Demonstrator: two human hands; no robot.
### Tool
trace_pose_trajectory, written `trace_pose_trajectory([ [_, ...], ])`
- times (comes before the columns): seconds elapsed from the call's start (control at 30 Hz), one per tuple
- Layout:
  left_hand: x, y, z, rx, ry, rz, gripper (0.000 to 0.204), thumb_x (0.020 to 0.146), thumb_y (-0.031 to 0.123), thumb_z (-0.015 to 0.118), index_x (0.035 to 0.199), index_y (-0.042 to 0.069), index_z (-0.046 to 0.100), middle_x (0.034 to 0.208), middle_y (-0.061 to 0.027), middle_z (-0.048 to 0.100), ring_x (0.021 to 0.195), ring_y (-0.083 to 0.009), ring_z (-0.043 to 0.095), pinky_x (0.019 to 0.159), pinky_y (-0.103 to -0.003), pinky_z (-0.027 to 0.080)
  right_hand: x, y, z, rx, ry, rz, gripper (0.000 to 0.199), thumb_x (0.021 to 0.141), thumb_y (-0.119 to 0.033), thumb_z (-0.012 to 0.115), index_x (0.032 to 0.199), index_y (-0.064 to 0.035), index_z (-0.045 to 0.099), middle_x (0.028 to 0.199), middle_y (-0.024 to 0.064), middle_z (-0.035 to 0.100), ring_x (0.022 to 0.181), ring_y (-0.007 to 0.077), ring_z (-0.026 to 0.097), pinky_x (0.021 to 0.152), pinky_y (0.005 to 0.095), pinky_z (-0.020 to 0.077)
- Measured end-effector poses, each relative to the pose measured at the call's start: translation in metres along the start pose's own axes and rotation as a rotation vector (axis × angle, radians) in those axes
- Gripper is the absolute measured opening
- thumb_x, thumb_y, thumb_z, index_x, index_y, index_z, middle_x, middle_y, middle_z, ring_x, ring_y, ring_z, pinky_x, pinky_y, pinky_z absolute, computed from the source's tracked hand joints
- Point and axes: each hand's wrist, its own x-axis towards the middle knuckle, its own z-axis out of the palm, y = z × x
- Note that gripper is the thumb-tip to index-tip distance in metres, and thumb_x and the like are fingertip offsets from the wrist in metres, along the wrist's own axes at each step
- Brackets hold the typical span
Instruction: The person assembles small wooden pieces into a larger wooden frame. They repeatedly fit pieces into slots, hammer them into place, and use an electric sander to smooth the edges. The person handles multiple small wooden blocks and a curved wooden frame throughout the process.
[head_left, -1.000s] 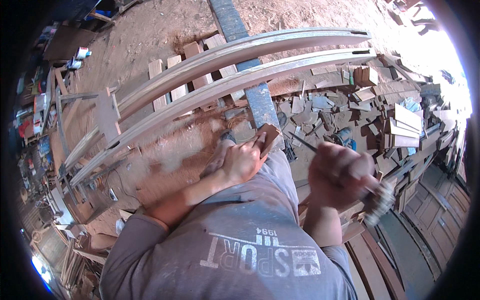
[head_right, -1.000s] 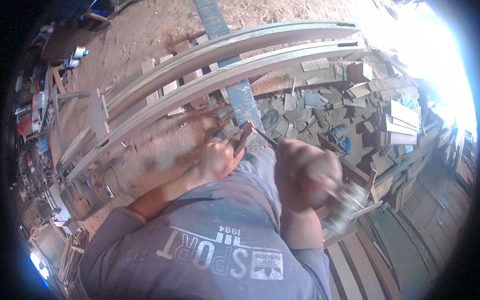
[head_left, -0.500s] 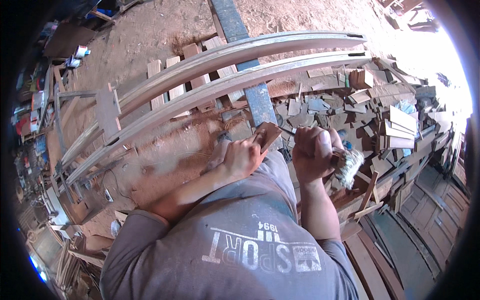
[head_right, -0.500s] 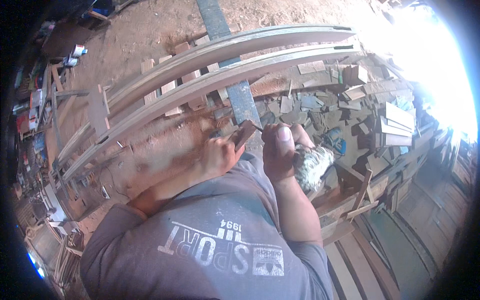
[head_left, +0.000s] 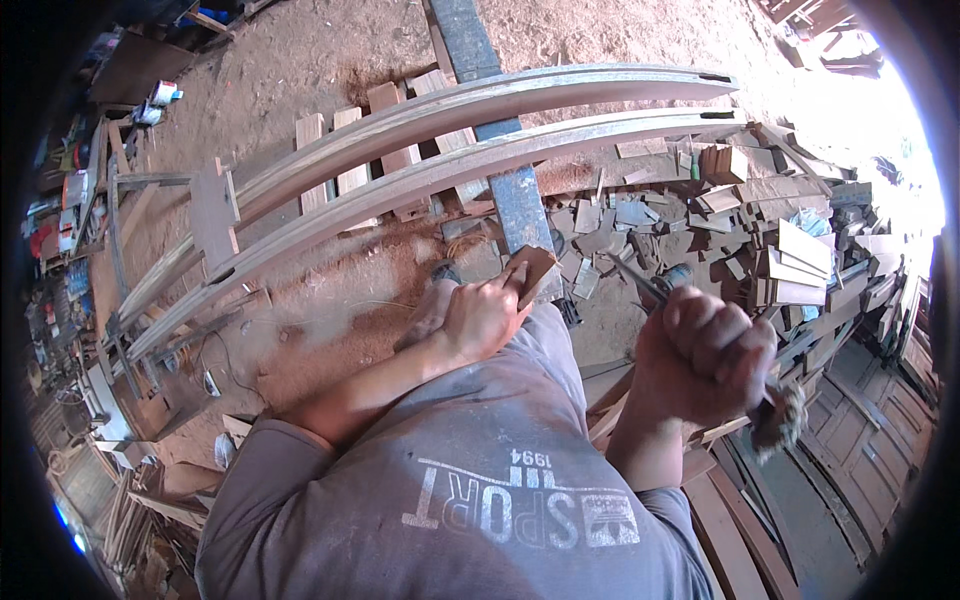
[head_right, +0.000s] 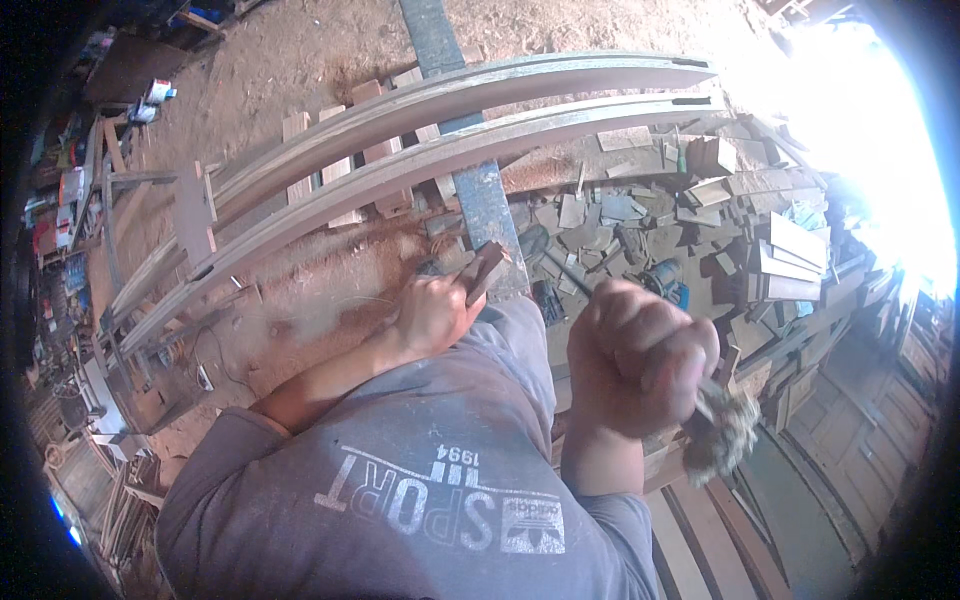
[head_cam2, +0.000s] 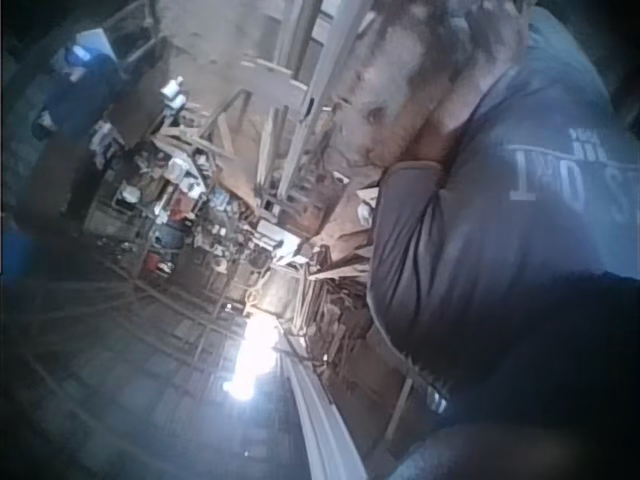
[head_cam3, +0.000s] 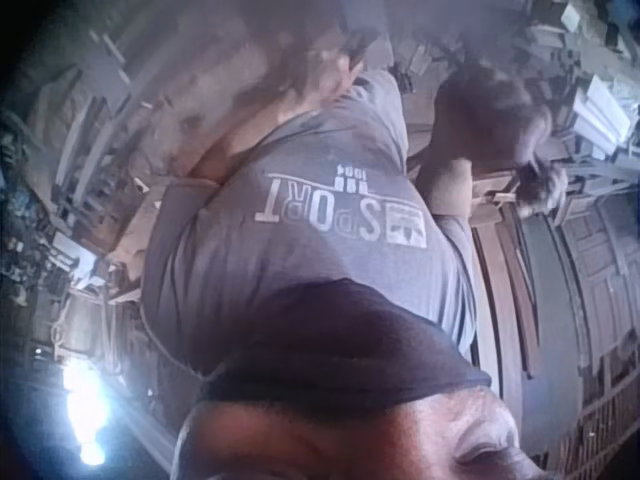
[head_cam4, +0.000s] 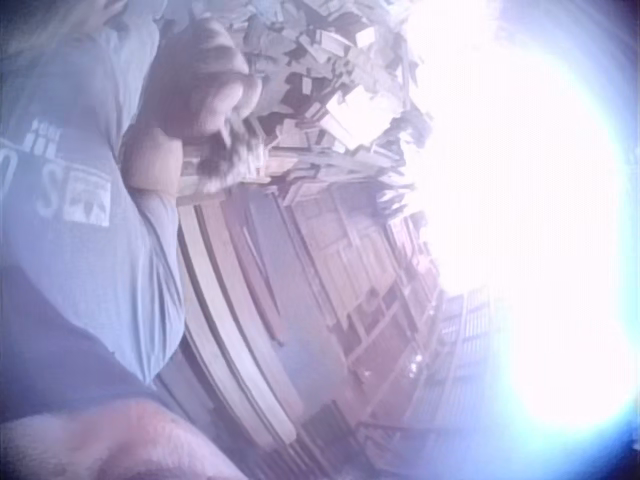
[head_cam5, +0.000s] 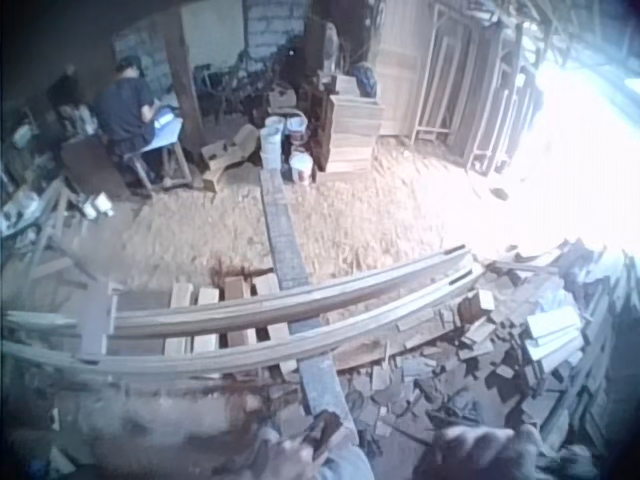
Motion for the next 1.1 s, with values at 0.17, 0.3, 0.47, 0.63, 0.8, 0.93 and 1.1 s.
trace_pose_trajectory([
  [0.17, 0.005, -0.006, 0.006, -0.016, 0.04, 0.042, 0.06, 0.093, 0.026, 0.078, 0.14, -0.007, 0.062, 0.133, -0.0291, 0.069, 0.091, -0.0371, 0.079, 0.076, -0.045, 0.065, -0.026, 0.051, -0.003, 0.222, -0.016, 0.194, 0.014, 0.103, -0.017, 0.059, 0.093, -0.0074, 0.057, 0.078, 0.0028, 0.054, 0.067, 0.0185, 0.048, 0.065, 0.036, 0.045],
  [0.3, 0.001, -0.005, 0.008, 0.015, 0.015, -0.002, 0.055, 0.092, 0.026, 0.078, 0.135, -0.005, 0.066, 0.139, -0.026, 0.068, 0.091, -0.0395, 0.079, 0.076, -0.046, 0.065, -0.006, 0.001, 0.03, 0.118, -0.024, 0.026, 0.026, 0.1, -0.023, 0.062, 0.081, -0.01, 0.048, 0.063, 0.0027, 0.044, 0.057, 0.0176, 0.044, 0.059, 0.0342, 0.0393],
  [0.47, -0.005, -0.012, 0.016, -0.027, 0.03, 0.065, 0.054, 0.091, 0.025, 0.079, 0.134, -0.006, 0.067, 0.137, -0.0268, 0.068, 0.09, -0.0402, 0.078, 0.075, -0.046, 0.065, -0.033, 0.029, 0.015, 0.09, 0.081, 0.185, 0.036, 0.099, -0.02, 0.065, 0.075, -0.0123, 0.04, 0.06, 0.0015, 0.04, 0.052, 0.0164, 0.033, 0.056, 0.0364, 0.0326],
  [0.63, 0.005, -0.012, 0.009, -0.015, 0.046, 0.039, 0.061, 0.09, 0.024, 0.08, 0.139, -0.008, 0.061, 0.117, -0.0243, 0.072, 0.085, -0.0381, 0.078, 0.073, -0.046, 0.064, -0.002, 0.023, 0.015, -0.011, -0.116, 0.037, 0.033, 0.101, -0.02, 0.059, 0.074, -0.0135, 0.041, 0.062, 0.0002, 0.042, 0.053, 0.0145, 0.036, 0.053, 0.0342, 0.0314],
  [0.8, -0.008, -0.016, 0.024, 0.058, 0.24, 0.183, 0.06, 0.09, 0.024, 0.081, 0.136, -0.009, 0.062, 0.114, -0.0248, 0.073, 0.085, -0.0389, 0.077, 0.072, -0.044, 0.064, -0.045, 0.046, -0.024, -1.133, -0.121, -0.117, 0.025, 0.103, -0.025, 0.056, 0.08, -0.0149, 0.054, 0.066, 0.001, 0.047, 0.059, 0.018, 0.044, 0.058, 0.0361, 0.0371],
  [0.93, -0.002, -0.022, 0.026, -0.041, 0.082, 0.113, 0.058, 0.09, 0.024, 0.081, 0.135, -0.009, 0.063, 0.125, -0.0262, 0.073, 0.092, -0.0387, 0.078, 0.074, -0.044, 0.065, -0.023, 0.047, -0.003, -0.415, 0.008, 0.075, 0.032, 0.101, -0.017, 0.059, 0.075, -0.0125, 0.041, 0.061, 0.001, 0.039, 0.051, 0.0135, 0.033, 0.052, 0.0329, 0.0287],
  [1.1, 0.005, -0.003, 0.0, -0.072, 0.036, 0.018, 0.058, 0.091, 0.025, 0.079, 0.135, -0.009, 0.063, 0.121, -0.027, 0.074, 0.092, -0.0383, 0.079, 0.074, -0.045, 0.065, -0.006, -0.008, 0.022, -0.029, -0.048, 0.078, 0.035, 0.102, -0.022, 0.057, 0.072, -0.0142, 0.04, 0.059, -0.0009, 0.039, 0.05, 0.0141, 0.034, 0.054, 0.035, 0.0313],
])
